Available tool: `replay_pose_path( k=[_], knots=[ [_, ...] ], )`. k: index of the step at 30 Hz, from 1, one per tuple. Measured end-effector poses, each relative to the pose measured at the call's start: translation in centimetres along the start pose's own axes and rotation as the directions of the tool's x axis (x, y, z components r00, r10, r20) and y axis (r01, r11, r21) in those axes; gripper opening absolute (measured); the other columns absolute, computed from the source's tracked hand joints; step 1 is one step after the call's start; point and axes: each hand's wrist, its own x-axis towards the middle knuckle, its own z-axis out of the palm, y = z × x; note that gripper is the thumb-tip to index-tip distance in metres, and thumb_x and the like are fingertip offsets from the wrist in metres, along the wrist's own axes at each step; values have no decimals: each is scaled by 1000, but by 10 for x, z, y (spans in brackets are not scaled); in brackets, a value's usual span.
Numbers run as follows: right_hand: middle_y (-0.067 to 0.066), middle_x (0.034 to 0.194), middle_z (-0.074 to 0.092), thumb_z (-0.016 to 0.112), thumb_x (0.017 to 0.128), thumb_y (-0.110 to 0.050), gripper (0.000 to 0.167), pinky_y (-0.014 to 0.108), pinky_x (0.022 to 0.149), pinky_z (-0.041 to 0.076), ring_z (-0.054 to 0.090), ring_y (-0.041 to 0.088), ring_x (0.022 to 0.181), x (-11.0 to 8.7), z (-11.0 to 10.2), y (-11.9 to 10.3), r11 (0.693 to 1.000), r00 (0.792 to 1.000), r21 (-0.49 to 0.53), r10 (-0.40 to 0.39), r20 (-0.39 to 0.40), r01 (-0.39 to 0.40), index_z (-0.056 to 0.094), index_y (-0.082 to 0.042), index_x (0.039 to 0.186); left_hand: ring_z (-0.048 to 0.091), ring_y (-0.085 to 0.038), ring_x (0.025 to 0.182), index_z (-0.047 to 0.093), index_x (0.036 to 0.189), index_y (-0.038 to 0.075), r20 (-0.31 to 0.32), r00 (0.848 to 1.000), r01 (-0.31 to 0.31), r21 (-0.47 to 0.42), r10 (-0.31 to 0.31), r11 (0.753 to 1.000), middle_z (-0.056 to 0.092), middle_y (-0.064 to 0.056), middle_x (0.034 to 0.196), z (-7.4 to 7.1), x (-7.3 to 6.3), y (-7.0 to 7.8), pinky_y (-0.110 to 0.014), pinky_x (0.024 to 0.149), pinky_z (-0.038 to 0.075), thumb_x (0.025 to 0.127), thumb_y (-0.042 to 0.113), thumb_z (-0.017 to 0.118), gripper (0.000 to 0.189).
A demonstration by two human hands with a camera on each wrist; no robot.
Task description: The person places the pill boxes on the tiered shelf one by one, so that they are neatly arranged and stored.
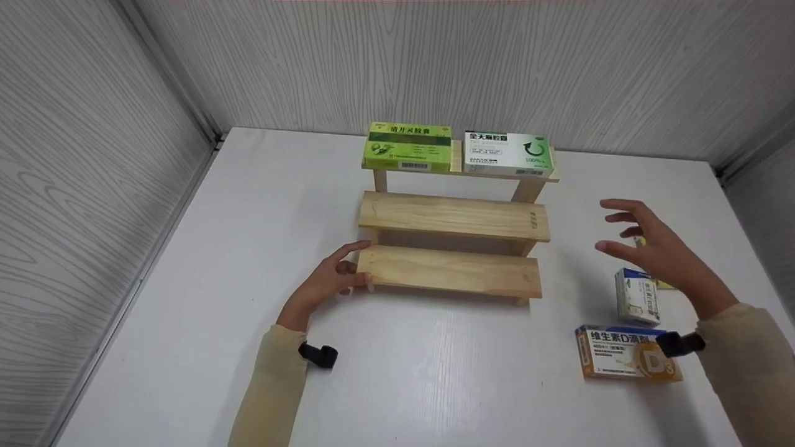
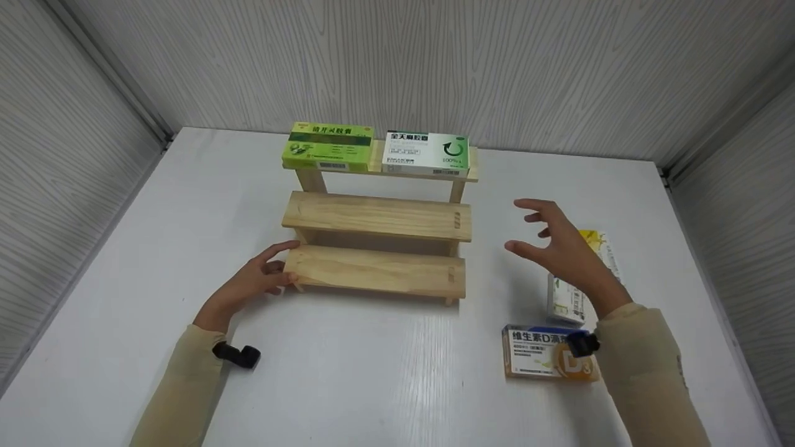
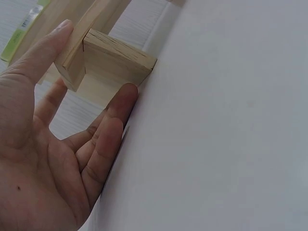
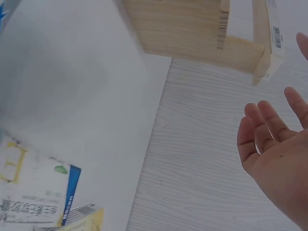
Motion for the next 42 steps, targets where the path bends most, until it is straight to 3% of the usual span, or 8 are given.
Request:
replay_pose_path(
  k=[6,14,18,24,27,32,36,42],
  knots=[
    [15,142,38,67,91,-18,65,4,84,29,33,-20,109,-32,7,23,1000,1000,-1,-1,18,1,33,-11,146,56,-17,85,43,144,33,9,1000,-4,-6,4,1000,63,-12,103,5,0,-1,-29,69,45,85,24,74,68],
    [-27,131,30,67,92,-20,65,8,85,34,33,-18,108,-68,14,44,998,996,-6,61,69,-61,32,-11,147,55,-18,84,42,145,32,3,1000,6,-8,-6,1000,63,-12,104,5,-3,-1,-30,69,45,85,25,74,68],
    [-21,134,30,68,91,-20,68,10,84,35,32,-18,108,-84,15,53,995,991,-23,97,91,-95,31,-12,148,56,-18,88,40,146,32,11,1000,8,-7,-8,1000,63,-13,107,4,-3,0,-32,72,45,86,27,74,70],
    [15,143,33,68,91,-21,71,14,83,36,28,-20,106,-99,18,63,988,979,-38,154,137,-151,27,-10,149,57,-19,89,39,147,28,15,999,35,-5,-35,999,62,-15,107,1,-5,7,-34,74,46,87,21,73,69],
    [22,143,32,69,90,-24,73,15,82,36,26,-20,104,-103,20,66,985,973,-57,171,156,-164,27,-9,148,57,-21,89,39,148,27,9,999,36,9,-36,999,61,-17,107,-1,-4,9,-35,75,46,87,20,72,69],
    [25,141,32,69,90,-28,74,22,83,34,37,9,116,-107,22,71,979,961,-96,194,194,-179,27,-8,147,57,-19,90,38,147,31,5,999,40,8,-40,999,60,-16,109,-1,-2,6,-34,76,46,87,24,73,70],
    [29,143,29,69,89,-29,77,42,90,35,35,41,120,-109,25,76,970,942,-104,237,239,-218,25,-6,148,56,-18,89,40,146,34,4,1000,28,3,-28,1000,61,-14,108,1,-1,3,-33,75,46,86,27,74,69],
    [30,146,24,76,82,-30,82,69,93,29,27,50,123,-115,29,80,965,936,-118,258,240,-235,30,-6,145,57,-19,88,42,144,35,-8,1000,24,6,-24,1000,62,-15,111,1,0,1,-31,71,45,85,28,75,69]
  ],
)
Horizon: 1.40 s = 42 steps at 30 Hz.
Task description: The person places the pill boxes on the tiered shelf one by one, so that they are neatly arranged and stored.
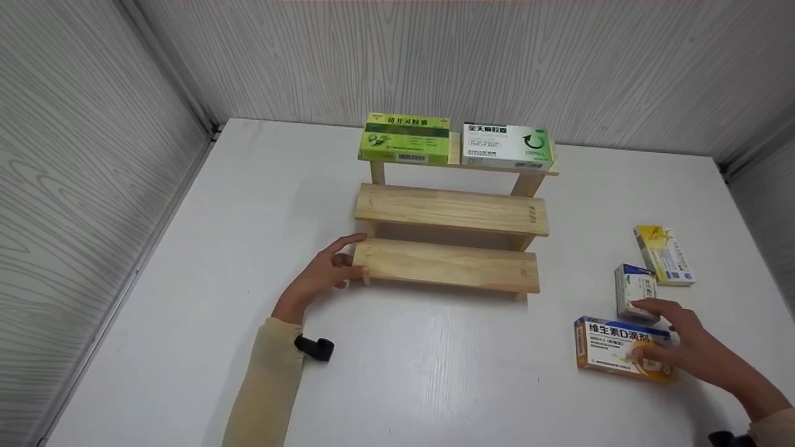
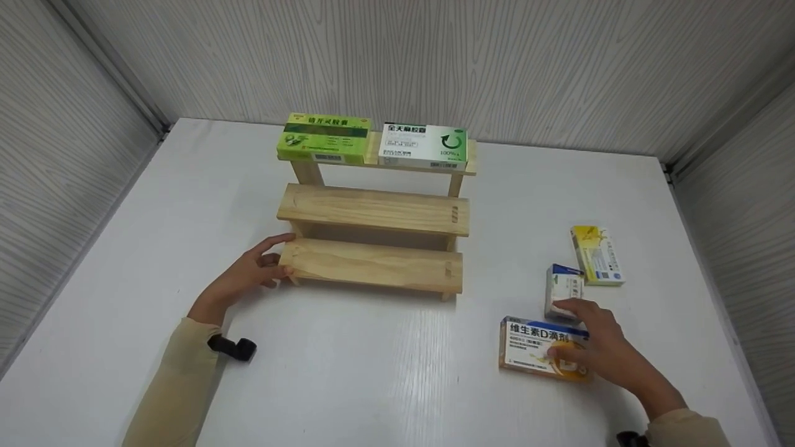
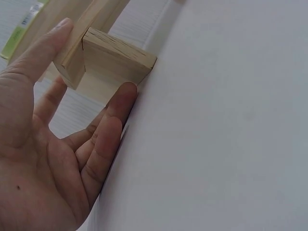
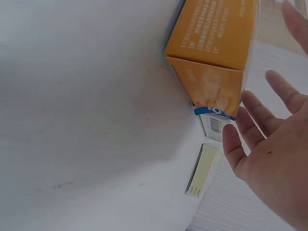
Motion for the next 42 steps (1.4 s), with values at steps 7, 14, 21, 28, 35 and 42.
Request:
replay_pose_path(
  k=[7,14,21,28,35,42],
  knots=[
    [30,138,27,80,76,-35,82,68,89,28,23,46,115,-10,0,3,998,1000,-55,21,7,-20,38,-7,141,57,-19,91,41,144,35,-3,1000,-4,9,4,1000,59,-17,117,0,0,1,-31,72,46,85,29,74,69],
    [34,135,22,85,69,-42,100,71,89,33,24,49,112,-14,6,8,987,994,-140,86,71,-75,31,-6,145,57,-21,93,40,145,36,-9,1000,-4,31,4,1000,55,-19,124,0,1,1,-31,73,46,84,31,74,70],
    [38,134,21,84,65,-52,109,73,91,33,27,54,112,-20,5,17,967,983,-224,148,106,-121,27,-1,143,57,-22,95,41,144,36,-4,1000,6,27,-6,1000,54,-18,127,1,3,0,-31,73,46,85,31,74,68],
    [36,127,26,82,68,-52,110,66,90,41,38,49,106,-22,6,18,969,978,-209,161,134,-131,23,2,142,57,-21,94,41,145,35,-6,1000,-8,21,8,1000,53,-19,127,1,1,-1,-31,72,46,85,30,74,68],
    [26,120,29,81,71,-49,107,28,75,46,42,31,97,-22,4,17,975,968,-140,195,159,-174,22,1,144,56,-19,91,41,145,36,-2,1000,-8,3,9,1000,56,-17,121,1,2,-3,-31,72,45,85,29,74,68],
    [27,122,31,85,70,-34,96,18,66,40,46,29,96,-23,0,11,985,988,-130,128,90,-116,28,0,141,54,-21,86,39,147,31,20,1000,-4,-28,4,1000,59,-14,113,-2,0,1,-33,71,45,87,23,72,69]
  ],
)
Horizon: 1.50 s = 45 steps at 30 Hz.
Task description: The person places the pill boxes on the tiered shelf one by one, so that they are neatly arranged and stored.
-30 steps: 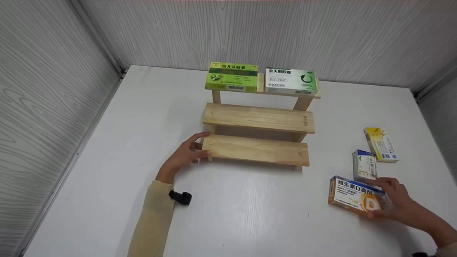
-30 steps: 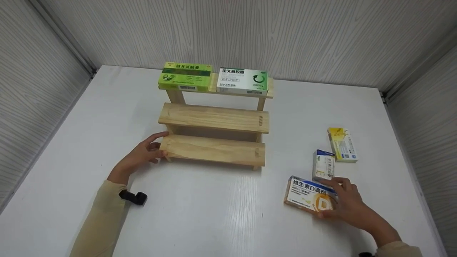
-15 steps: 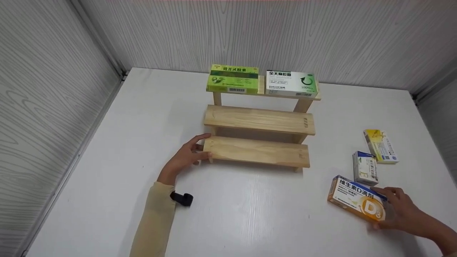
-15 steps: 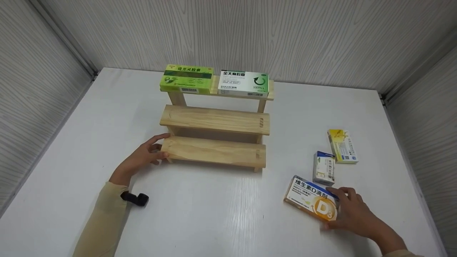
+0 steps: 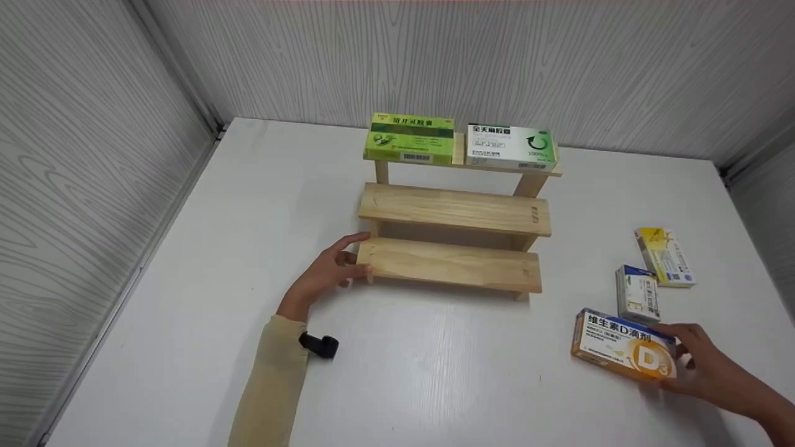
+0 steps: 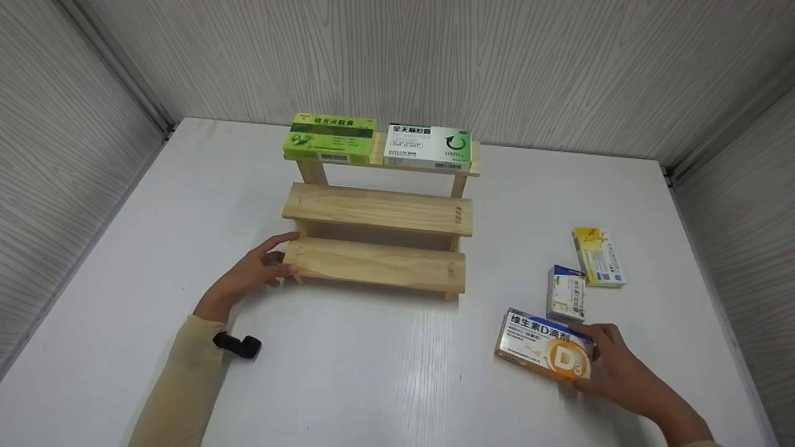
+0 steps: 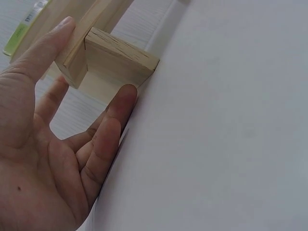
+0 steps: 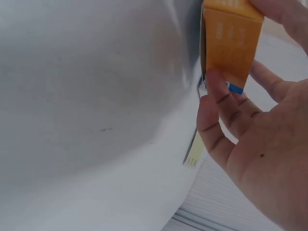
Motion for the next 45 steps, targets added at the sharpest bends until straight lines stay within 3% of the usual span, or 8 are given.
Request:
replay_pose_path(
  k=[8,11,14,18,21,25,32,45],
  knots=[
    [25,130,35,84,72,-23,76,17,71,38,43,31,103,-4,-12,-12,996,987,-8,-88,-133,88,44,-6,134,53,-21,85,40,148,25,19,1000,-11,1,11,1000,60,-12,103,2,-15,22,-33,73,44,87,21,72,69],
    [25,133,35,83,75,-20,68,16,71,37,40,25,102,-6,-18,-17,990,967,-12,-137,-214,138,48,-7,131,52,-21,82,40,147,23,22,1000,-17,-11,18,1000,59,-9,98,2,-15,23,-32,71,44,87,20,73,69],
    [23,136,36,82,76,-13,64,10,72,35,37,13,104,-6,-24,-23,979,932,-15,-197,-305,202,50,-7,130,51,-22,80,41,147,24,23,1000,-15,-25,16,1000,59,-7,93,1,-14,22,-32,70,44,87,19,73,69],
    [-14,140,34,80,76,-6,61,2,75,31,29,-9,110,-3,-31,-32,956,877,12,-262,-403,292,51,-8,130,52,-22,83,41,147,24,21,1000,-13,-32,13,999,60,-4,92,-1,-11,17,-33,70,43,87,19,72,68],
    [-36,133,24,79,77,-2,60,0,78,29,25,-16,109,2,-35,-42,935,843,37,-301,-446,354,51,-8,130,53,-21,83,40,147,27,14,1000,-13,-29,14,1000,61,-4,94,-2,-6,8,-33,70,44,87,19,72,69],
    [-35,137,26,76,78,1,60,0,81,29,29,-14,112,10,-39,-59,905,811,48,-354,-466,423,51,-6,131,52,-20,80,39,147,30,5,1000,-19,-16,19,1000,61,-5,95,-2,-1,-2,-32,68,43,87,22,73,69],
    [-29,141,32,72,79,6,58,3,85,32,35,-8,116,26,-46,-88,852,767,65,-431,-475,519,51,-5,133,52,-17,75,42,145,30,3,999,-48,-12,49,999,63,-5,94,0,0,-3,-29,65,43,86,23,73,67],
    [-22,143,36,69,79,8,57,6,86,35,38,-1,116,49,-58,-121,814,744,112,-455,-490,571,52,-5,132,54,-18,83,41,146,30,10,999,-38,-9,38,999,63,-5,94,-1,1,-3,-30,68,44,87,23,73,68]
  ],
)
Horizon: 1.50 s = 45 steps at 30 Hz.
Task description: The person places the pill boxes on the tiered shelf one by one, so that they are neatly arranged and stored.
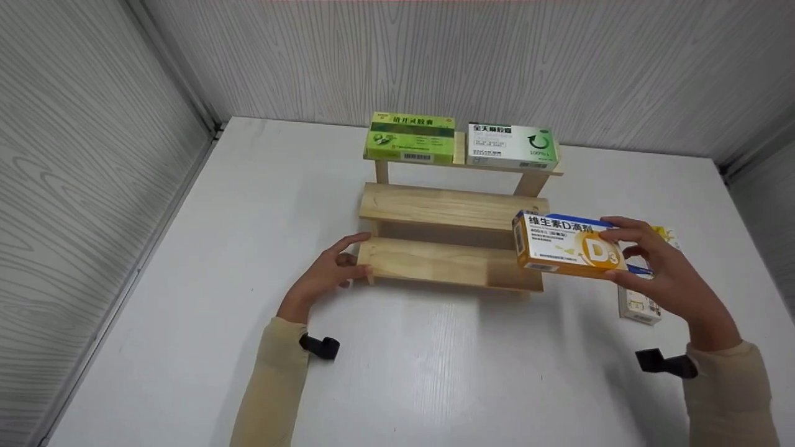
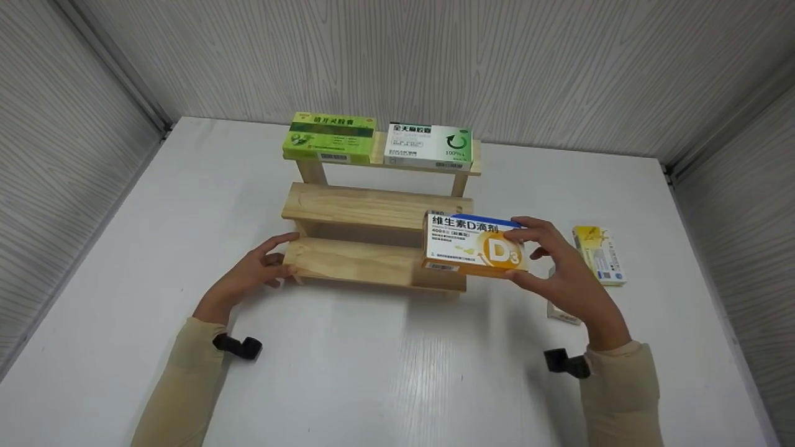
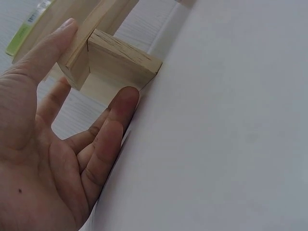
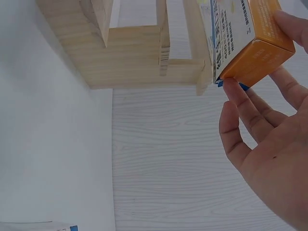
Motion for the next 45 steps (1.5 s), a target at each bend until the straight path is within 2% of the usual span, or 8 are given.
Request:
replay_pose_path(
  k=[7,14,16,22,27,30,38,45],
  knots=[
    [-17,143,38,69,81,5,55,9,86,36,38,-1,118,15,5,-9,1000,1000,15,-11,28,10,52,-7,132,55,-15,82,43,144,32,-3,1000,-5,-3,5,1000,62,-5,95,-2,0,-2,-28,68,44,86,26,74,67],
    [9,146,41,71,84,-1,53,10,85,36,37,-4,118,30,14,-17,1000,999,19,5,49,-6,52,-10,133,52,-15,78,43,144,33,-1,1000,-1,-44,1,999,63,-4,91,-1,-1,-1,-27,67,42,85,26,74,66],
    [12,147,39,71,84,-2,53,10,85,35,36,-4,118,34,15,-18,999,999,26,17,51,-18,52,-10,133,52,-15,79,43,144,33,-2,1000,-1,-44,1,999,63,-4,91,-1,-1,-1,-27,67,42,85,26,75,67],
    [12,149,37,71,86,-8,52,9,86,35,35,2,119,45,21,-20,998,997,25,59,54,-60,51,-12,134,52,-16,81,42,145,33,-4,1000,15,-32,-15,999,62,-4,91,-2,-1,0,-29,68,42,86,25,74,68],
    [13,150,37,70,87,-11,50,9,86,35,38,23,124,56,27,-21,996,994,24,85,64,-87,51,-11,133,51,-17,82,40,147,31,1,999,32,-46,-32,998,61,-2,91,-2,-1,1,-30,70,42,87,22,73,69],
    [13,151,35,70,88,-13,49,12,87,35,38,30,126,62,32,-18,993,991,33,108,84,-111,51,-11,133,52,-18,83,39,148,28,9,999,36,-53,-35,998,61,-2,90,-2,-3,5,-32,71,43,87,20,72,69],
    [13,154,30,69,89,-18,49,36,93,35,37,33,128,75,43,-5,983,979,31,176,103,-180,50,-12,134,50,-18,80,39,148,21,22,1000,19,-62,-18,998,60,-1,86,1,-16,27,-32,71,43,88,16,71,68],
    [13,156,27,68,91,-19,49,34,93,35,38,33,126,77,48,0,980,978,48,189,87,-194,49,-11,136,53,-19,82,40,148,22,27,1000,12,-40,-11,999,61,-3,90,1,-15,27,-32,70,43,88,16,70,68]
  ],
)
